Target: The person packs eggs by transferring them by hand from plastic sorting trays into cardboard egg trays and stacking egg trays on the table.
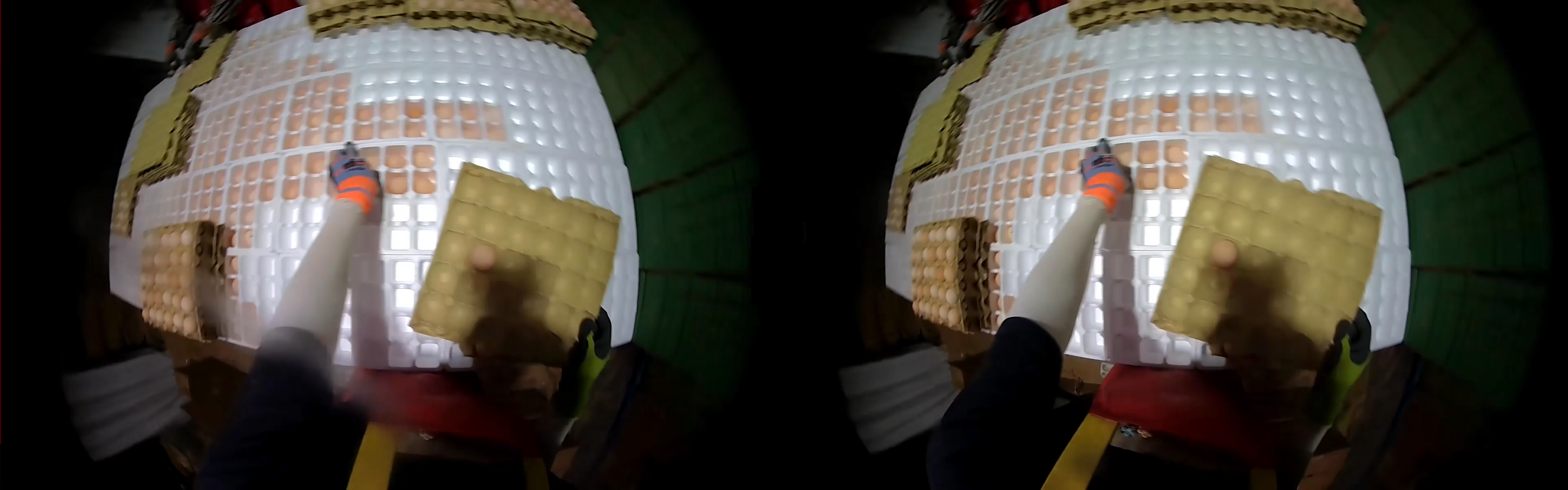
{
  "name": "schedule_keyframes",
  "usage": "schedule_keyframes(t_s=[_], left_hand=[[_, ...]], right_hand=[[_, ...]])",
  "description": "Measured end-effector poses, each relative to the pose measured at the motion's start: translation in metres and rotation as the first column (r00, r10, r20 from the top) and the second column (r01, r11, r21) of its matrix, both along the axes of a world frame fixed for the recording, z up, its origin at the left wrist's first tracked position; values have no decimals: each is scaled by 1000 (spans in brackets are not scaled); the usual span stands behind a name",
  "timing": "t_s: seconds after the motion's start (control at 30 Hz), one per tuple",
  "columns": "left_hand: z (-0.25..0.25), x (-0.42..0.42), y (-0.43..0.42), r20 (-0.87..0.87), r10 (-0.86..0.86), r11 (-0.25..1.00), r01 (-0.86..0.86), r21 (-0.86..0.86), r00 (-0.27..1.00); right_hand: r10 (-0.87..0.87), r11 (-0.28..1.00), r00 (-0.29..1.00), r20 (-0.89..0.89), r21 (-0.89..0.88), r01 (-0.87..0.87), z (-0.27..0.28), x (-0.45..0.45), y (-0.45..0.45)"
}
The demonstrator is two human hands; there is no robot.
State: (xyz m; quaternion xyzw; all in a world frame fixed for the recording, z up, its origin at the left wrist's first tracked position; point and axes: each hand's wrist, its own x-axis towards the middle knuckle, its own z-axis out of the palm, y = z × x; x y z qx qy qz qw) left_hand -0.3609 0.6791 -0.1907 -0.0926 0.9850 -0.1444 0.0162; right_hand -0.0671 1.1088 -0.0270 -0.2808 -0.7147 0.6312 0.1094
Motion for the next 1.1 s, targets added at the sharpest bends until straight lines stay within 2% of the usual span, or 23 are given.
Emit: schedule_keyframes(t_s=[0.07,0.13,0.17,0.2,0.23,0.27,0.3,0.33,0.4,0.43,0.53,0.6,0.67,0.7,0.73,0.77,0.8,0.87,0.9,0.93,1.0,1.03,1.1], left_hand=[[44,22,4,-63,-28,981,39,189,998],[18,16,-29,95,-127,941,89,327,987],[27,23,-24,17,-53,828,34,560,998],[37,35,-23,-76,10,763,42,645,997],[59,49,-15,-169,74,689,72,722,983],[72,58,-9,-122,147,398,54,916,982],[84,66,-4,-54,227,66,40,997,972],[95,77,3,-132,173,-57,144,988,976],[118,95,35,-194,146,-371,235,898,970],[129,99,50,-181,97,-398,205,894,979],[133,103,91,-393,-133,-379,320,868,910],[153,108,116,-509,-292,-40,521,853,810],[152,114,131,-550,-374,115,626,771,747],[154,119,132,-507,-342,206,589,781,791],[146,121,128,-568,-295,264,636,725,769],[140,124,123,-501,-178,204,529,823,847],[134,129,116,-408,-67,128,414,901,910],[105,146,101,-174,19,-286,172,943,985],[109,157,101,-84,32,-275,89,957,996],[117,168,103,12,29,-266,-4,964,999],[121,188,99,44,-48,-205,-53,977,998],[108,187,88,9,-134,-63,-17,998,991],[126,199,98,46,-27,-154,-49,987,999]], right_hand=[[-80,989,996,50,125,73,-8,-1,2],[-128,991,989,74,41,126,-3,0,2],[-105,994,994,-16,20,106,-2,-3,0],[-69,998,992,-106,0,70,-1,-4,-3],[-102,995,993,-61,-26,101,1,-2,-1],[-89,995,994,-67,-41,86,-4,-2,3],[-65,996,994,-83,52,69,-10,-1,8],[-44,987,994,-99,147,58,-15,-1,12],[-67,994,997,-39,88,70,-13,0,13],[-60,998,996,-66,30,62,-12,1,11],[-68,998,997,-43,-19,67,-16,5,15],[-89,996,992,-86,-11,88,-22,3,14],[-92,996,996,14,-20,93,-11,2,13],[-107,994,994,20,-17,107,-17,3,16],[-90,995,990,-104,-49,86,-31,3,20],[-76,995,970,-229,-78,60,-32,1,20],[-89,994,970,-224,-80,73,-26,5,19],[-103,902,981,-164,-431,23,8,3,1],[-40,987,981,-188,-163,9,4,1,5],[13,993,985,-175,121,8,-6,1,10],[-113,993,989,-93,9,114,-17,-2,7],[-96,988,987,-130,111,111,-12,-4,3],[-81,986,974,-210,128,110,-5,-12,-8]])
